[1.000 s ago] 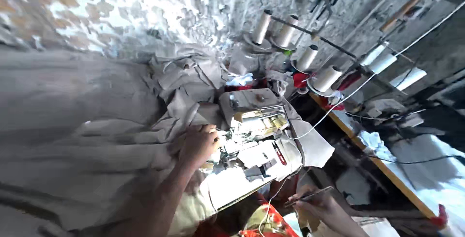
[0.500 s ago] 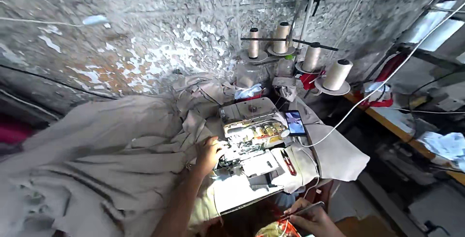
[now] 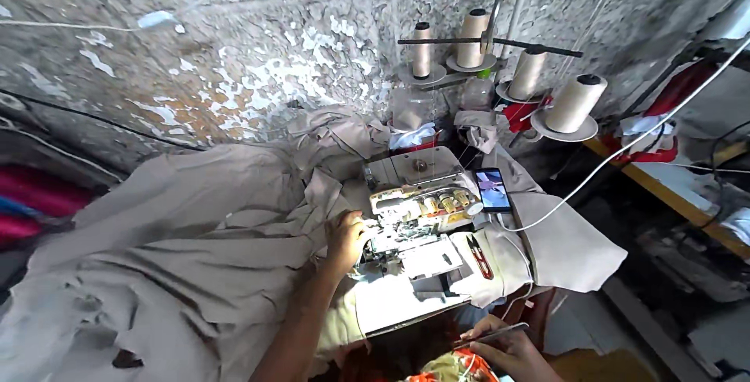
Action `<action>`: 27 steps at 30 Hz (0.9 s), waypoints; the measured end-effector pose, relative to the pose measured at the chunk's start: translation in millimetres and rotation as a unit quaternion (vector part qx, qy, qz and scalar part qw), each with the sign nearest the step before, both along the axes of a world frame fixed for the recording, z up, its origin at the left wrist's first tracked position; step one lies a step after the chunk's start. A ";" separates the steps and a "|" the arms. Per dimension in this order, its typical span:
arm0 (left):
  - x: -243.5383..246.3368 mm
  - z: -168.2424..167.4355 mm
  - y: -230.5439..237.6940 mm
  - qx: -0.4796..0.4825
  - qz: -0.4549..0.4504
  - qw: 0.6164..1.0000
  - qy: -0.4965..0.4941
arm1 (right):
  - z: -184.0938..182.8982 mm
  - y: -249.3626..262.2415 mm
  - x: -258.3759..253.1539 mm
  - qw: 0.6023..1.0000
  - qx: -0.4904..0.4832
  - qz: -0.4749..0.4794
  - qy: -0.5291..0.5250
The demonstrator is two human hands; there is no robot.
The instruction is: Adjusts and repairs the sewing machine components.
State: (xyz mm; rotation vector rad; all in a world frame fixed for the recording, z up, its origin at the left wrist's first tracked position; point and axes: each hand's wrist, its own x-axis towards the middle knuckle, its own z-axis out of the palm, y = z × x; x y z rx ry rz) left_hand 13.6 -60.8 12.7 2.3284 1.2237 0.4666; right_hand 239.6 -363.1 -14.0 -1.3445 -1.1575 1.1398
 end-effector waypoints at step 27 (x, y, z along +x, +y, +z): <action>16.5 63.1 -29.0 -0.338 0.239 0.705 -0.576 | 2.9 6.4 -31.0 0.999 -0.003 0.025 0.029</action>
